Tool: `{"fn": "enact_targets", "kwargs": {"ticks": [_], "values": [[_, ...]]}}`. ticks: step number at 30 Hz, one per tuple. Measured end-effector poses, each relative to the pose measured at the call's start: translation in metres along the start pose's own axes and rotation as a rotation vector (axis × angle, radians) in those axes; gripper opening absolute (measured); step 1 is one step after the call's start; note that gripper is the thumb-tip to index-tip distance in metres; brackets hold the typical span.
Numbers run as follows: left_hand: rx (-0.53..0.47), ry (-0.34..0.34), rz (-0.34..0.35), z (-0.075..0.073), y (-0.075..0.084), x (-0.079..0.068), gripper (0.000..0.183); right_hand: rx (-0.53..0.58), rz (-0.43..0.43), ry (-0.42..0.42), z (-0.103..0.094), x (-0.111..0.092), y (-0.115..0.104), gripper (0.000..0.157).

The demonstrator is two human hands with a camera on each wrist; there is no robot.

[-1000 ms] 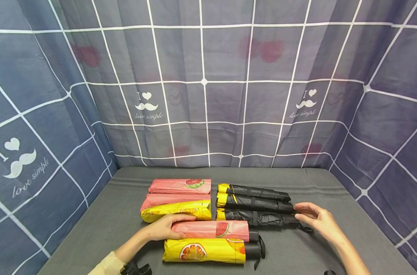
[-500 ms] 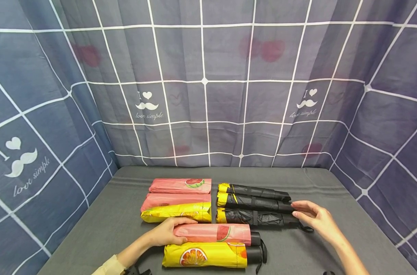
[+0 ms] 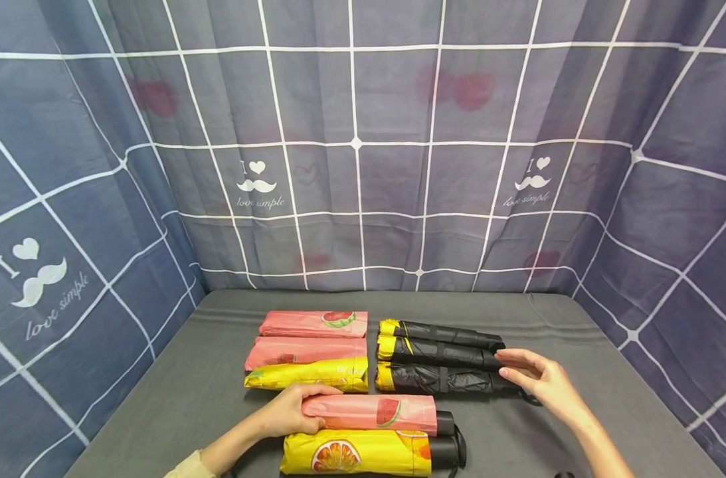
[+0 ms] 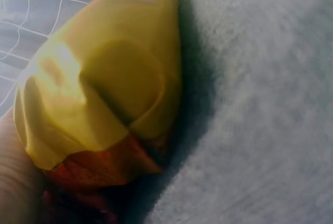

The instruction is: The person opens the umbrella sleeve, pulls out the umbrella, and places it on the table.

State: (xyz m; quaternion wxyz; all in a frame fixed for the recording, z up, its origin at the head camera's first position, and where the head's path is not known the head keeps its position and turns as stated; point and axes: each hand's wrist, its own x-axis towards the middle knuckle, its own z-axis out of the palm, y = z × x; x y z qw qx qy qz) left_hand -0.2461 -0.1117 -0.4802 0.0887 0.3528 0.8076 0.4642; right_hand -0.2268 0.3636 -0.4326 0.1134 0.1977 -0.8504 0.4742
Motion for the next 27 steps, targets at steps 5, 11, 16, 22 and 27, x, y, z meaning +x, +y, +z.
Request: {"fn": "enact_targets", "kwargs": {"ticks": [5,11,16,22,27], "values": [[-0.025,0.063,-0.030,-0.003,0.001,-0.001,0.049,0.048,-0.058,-0.017,0.007,0.002,-0.005,0.031],[-0.082,0.083,0.003,-0.013,0.011,0.003,0.049,0.203,-0.128,-0.104,0.022,0.006,-0.017,0.032],[-0.153,0.089,-0.021,-0.019,0.021,0.005,0.050,0.365,-0.125,-0.225,0.041,0.010,-0.027,0.036],[-0.126,0.121,-0.020,-0.025,0.042,0.005,0.050,0.448,-0.033,-0.311,0.061,0.012,-0.036,0.039],[-0.081,0.132,0.012,-0.030,0.054,0.004,0.047,0.409,0.076,-0.301,0.071,0.011,-0.045,0.042]]}}
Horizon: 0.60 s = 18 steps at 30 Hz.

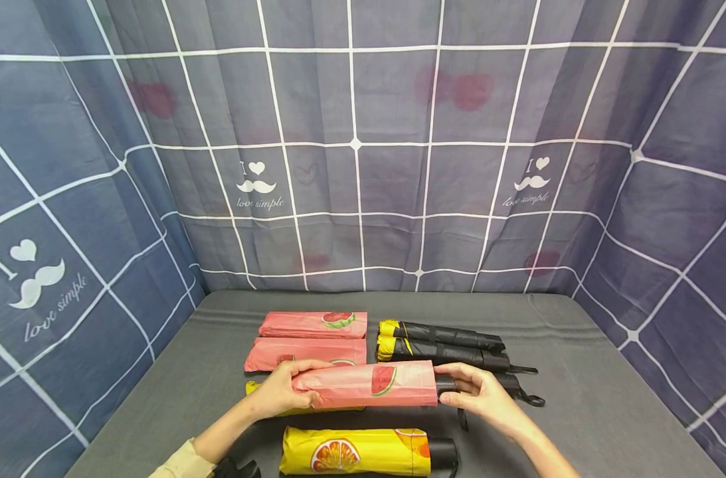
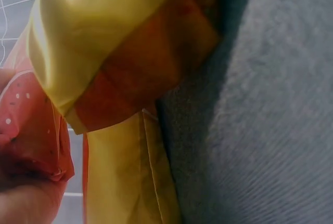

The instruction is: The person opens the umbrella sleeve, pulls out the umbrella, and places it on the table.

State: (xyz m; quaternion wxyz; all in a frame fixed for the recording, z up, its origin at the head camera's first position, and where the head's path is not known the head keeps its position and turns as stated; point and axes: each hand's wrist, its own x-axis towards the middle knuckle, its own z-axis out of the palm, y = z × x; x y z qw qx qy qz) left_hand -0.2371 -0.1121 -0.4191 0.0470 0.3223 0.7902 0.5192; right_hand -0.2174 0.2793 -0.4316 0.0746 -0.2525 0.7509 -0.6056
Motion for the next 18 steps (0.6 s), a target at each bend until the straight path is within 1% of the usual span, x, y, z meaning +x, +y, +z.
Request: {"fn": "enact_targets", "kwargs": {"ticks": [2,5,7,12,18], "values": [[0.019,0.003,0.010,0.000,-0.010,0.002,0.048,-0.010,0.035,0.019,0.004,0.001,-0.002,0.043],[0.018,-0.009,0.006,0.000,-0.026,0.005,0.049,-0.036,0.056,0.048,0.007,0.002,-0.002,0.043],[0.007,-0.022,-0.007,-0.001,-0.026,0.005,0.049,-0.045,0.056,0.059,0.008,0.002,-0.003,0.042],[-0.020,-0.059,-0.009,-0.003,-0.023,0.008,0.050,-0.012,0.079,0.110,0.009,0.002,-0.009,0.041],[-0.015,-0.083,-0.035,-0.007,-0.010,0.010,0.053,0.038,0.096,0.182,0.005,0.000,-0.017,0.037]]}}
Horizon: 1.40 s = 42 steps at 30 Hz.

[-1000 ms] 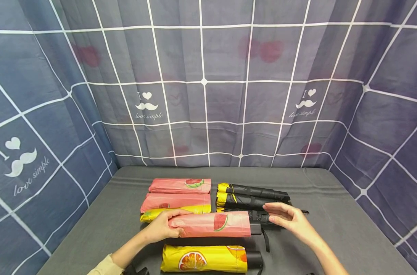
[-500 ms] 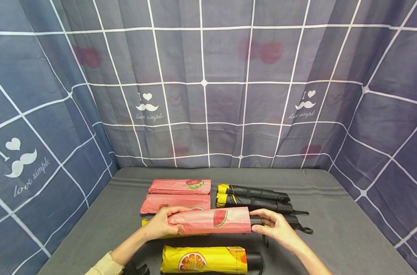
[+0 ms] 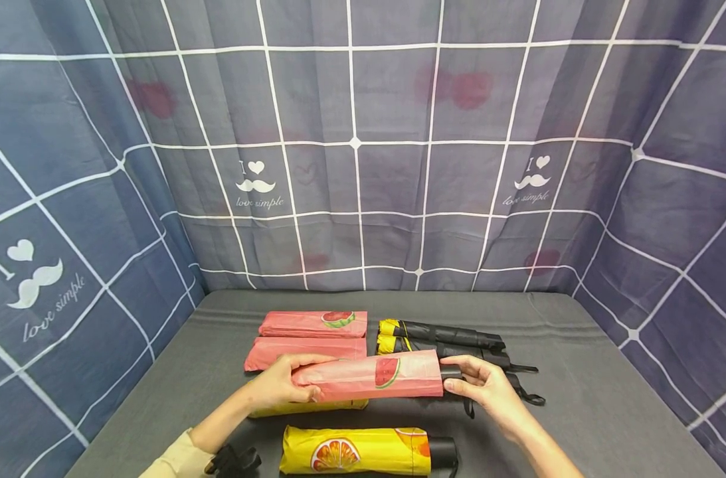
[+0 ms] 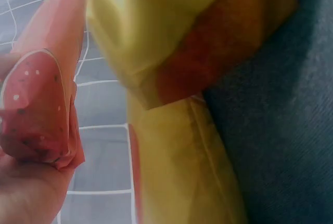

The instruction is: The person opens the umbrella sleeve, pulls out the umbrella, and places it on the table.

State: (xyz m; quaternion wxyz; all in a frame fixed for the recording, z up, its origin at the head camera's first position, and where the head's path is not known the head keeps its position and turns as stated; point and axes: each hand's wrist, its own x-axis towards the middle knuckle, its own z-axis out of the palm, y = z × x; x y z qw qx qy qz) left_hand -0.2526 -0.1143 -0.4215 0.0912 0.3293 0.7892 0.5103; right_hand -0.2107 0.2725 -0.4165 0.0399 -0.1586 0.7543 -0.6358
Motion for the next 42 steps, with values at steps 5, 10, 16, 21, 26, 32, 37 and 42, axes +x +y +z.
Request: {"fn": "enact_targets", "kwargs": {"ticks": [5,10,16,21,26,32,37,42], "values": [[-0.048,-0.020,0.037,-0.004,0.012,-0.003,0.051,0.132,-0.036,0.019,-0.006,-0.001,-0.001,0.030],[-0.115,-0.049,0.104,-0.009,0.007,-0.003,0.052,0.307,-0.068,0.036,-0.009,-0.003,0.003,0.030],[-0.191,-0.044,0.122,-0.012,-0.002,-0.001,0.054,0.350,-0.110,0.151,-0.010,-0.006,0.003,0.031],[-0.330,-0.010,0.076,-0.006,-0.008,0.001,0.056,0.316,-0.167,0.199,-0.008,-0.006,0.001,0.030],[-0.395,0.024,0.000,0.000,-0.009,0.001,0.053,0.271,-0.205,0.117,-0.012,-0.006,0.003,0.032],[-0.381,0.050,-0.019,-0.001,-0.007,0.001,0.052,0.020,-0.058,0.058,-0.018,-0.007,-0.001,0.039],[-0.374,0.061,-0.021,-0.003,-0.005,0.001,0.049,-0.135,0.054,0.042,-0.017,-0.008,-0.005,0.042],[-0.386,0.029,0.031,-0.005,-0.002,0.000,0.050,-0.032,-0.023,0.066,-0.016,-0.009,-0.004,0.037]]}}
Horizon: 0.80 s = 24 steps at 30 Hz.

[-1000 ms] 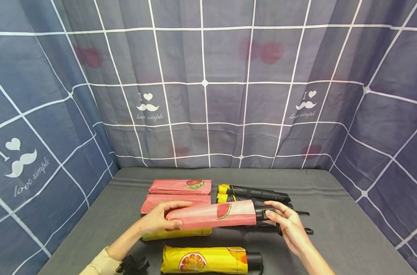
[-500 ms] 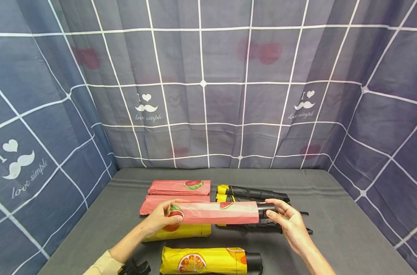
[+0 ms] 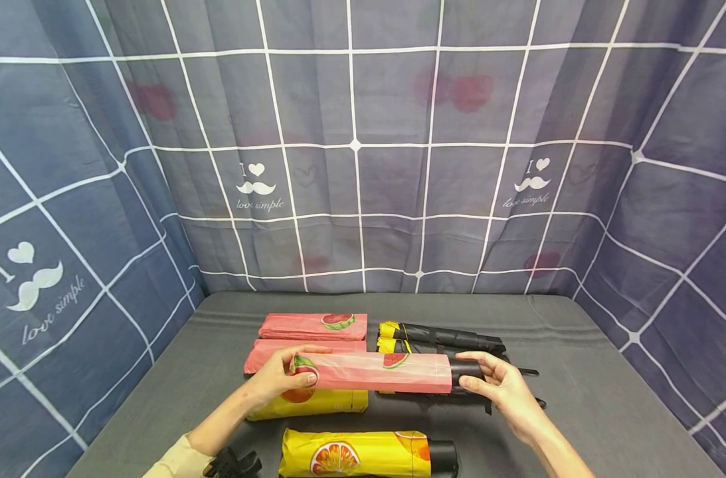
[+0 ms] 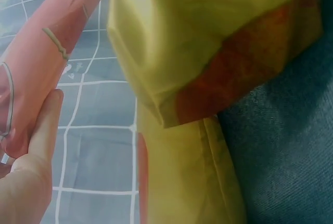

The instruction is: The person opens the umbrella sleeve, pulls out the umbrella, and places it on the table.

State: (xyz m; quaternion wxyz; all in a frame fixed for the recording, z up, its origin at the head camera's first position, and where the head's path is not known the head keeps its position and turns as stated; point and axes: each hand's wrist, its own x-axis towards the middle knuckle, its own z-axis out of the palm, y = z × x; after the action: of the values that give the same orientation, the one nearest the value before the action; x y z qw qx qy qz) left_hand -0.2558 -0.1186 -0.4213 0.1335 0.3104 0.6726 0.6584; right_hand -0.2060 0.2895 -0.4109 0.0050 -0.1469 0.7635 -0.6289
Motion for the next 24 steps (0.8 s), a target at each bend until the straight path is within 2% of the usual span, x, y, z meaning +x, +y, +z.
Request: {"fn": "enact_targets", "kwargs": {"ticks": [5,9,15,18,24], "values": [[-0.017,-0.022,0.040,-0.005,0.002,-0.006,0.050,0.132,-0.096,-0.026,-0.003,-0.001,0.005,0.034],[-0.032,0.000,0.052,-0.011,0.002,-0.016,0.050,0.187,-0.091,-0.036,-0.009,-0.005,0.008,0.035],[-0.016,0.060,0.024,-0.020,0.001,-0.037,0.046,0.150,-0.070,-0.006,-0.020,-0.015,0.012,0.034],[-0.023,0.080,0.011,-0.027,0.000,-0.047,0.044,0.165,-0.092,-0.029,-0.028,-0.020,0.015,0.035],[-0.069,0.065,0.065,-0.040,-0.002,-0.066,0.029,0.163,-0.075,-0.049,-0.046,-0.031,0.022,0.037]]}}
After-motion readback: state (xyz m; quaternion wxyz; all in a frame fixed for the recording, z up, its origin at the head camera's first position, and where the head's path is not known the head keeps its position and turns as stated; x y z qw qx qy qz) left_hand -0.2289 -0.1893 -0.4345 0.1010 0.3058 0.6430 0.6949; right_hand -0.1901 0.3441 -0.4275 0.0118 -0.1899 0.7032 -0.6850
